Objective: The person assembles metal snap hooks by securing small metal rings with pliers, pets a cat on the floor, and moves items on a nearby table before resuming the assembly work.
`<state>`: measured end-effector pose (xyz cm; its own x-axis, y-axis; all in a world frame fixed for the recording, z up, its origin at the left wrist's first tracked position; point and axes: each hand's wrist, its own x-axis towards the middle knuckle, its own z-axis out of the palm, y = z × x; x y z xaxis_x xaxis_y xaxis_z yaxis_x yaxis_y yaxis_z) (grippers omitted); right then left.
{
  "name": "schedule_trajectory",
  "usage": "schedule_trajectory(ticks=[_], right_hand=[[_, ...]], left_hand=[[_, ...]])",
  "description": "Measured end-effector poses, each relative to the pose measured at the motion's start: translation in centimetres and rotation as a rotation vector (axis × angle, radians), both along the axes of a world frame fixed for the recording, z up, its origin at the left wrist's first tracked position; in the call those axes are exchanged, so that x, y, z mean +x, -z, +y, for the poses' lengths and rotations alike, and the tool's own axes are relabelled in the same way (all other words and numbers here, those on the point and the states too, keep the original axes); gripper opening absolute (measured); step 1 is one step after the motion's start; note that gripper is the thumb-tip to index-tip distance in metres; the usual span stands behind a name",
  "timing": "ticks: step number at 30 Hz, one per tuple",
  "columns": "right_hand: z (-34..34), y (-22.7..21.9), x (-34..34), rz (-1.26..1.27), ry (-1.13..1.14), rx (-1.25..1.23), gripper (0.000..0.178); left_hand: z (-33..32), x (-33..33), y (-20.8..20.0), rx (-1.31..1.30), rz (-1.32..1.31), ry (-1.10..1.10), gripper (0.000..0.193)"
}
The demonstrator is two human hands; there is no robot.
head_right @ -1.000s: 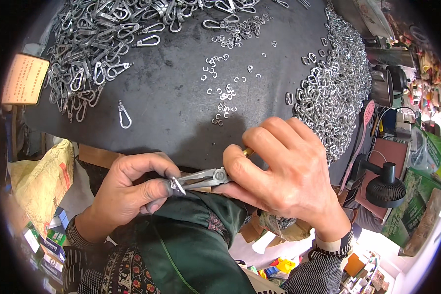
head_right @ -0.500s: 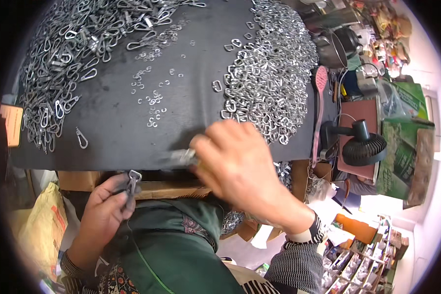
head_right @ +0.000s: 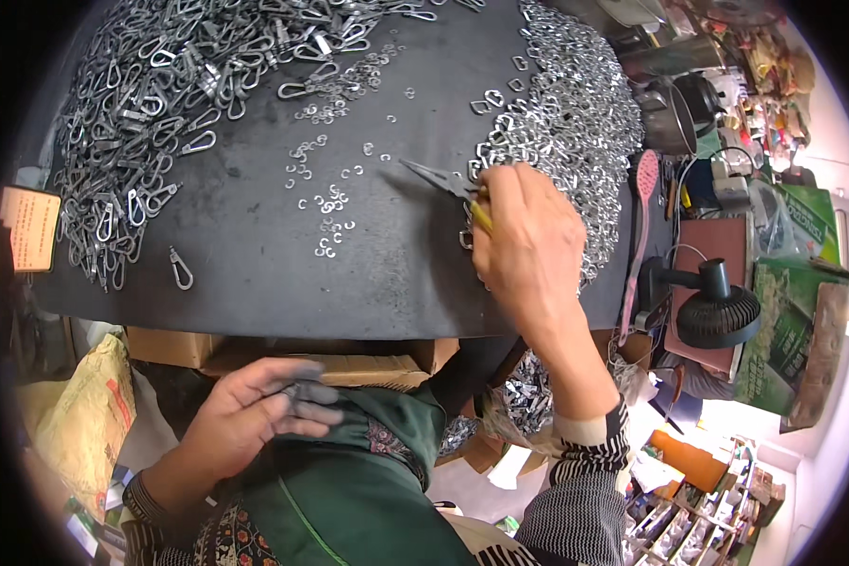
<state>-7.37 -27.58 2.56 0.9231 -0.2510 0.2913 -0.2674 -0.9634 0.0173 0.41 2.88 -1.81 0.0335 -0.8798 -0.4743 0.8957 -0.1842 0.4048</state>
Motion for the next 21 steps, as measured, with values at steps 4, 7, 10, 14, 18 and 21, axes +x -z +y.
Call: schedule_trajectory(ticks=[4,7,10,14,18,21], right_hand=[[4.0,-2.7,-0.1,0.209,-0.070,0.840,0.017],[6.1,-3.1,0.2,0.418,-0.141,1.151,0.013],[7.0,-2.2,0.0,0.378,-0.209,1.213,0.017],[7.8,-2.8,-0.3,0.392,-0.130,1.227,0.018],[8.1,-2.7,-0.7,0.363,-0.199,1.126,0.024],[7.7,-2.8,-0.3,0.265,-0.389,0.834,0.031]], left_hand=[[-1.8,0.9,-1.4,-0.009,-0.371,-0.014,0.039],[-2.7,1.2,-1.4,0.006,-0.531,-0.075,0.030],[-3.2,1.1,-1.3,-0.002,-0.584,-0.147,0.023],[-3.1,1.2,-1.6,-0.012,-0.627,-0.121,0.021],[-2.9,1.2,-1.5,-0.041,-0.723,-0.045,0.020],[-2.9,0.6,-1.2,-0.024,-0.615,-0.086,0.021]])
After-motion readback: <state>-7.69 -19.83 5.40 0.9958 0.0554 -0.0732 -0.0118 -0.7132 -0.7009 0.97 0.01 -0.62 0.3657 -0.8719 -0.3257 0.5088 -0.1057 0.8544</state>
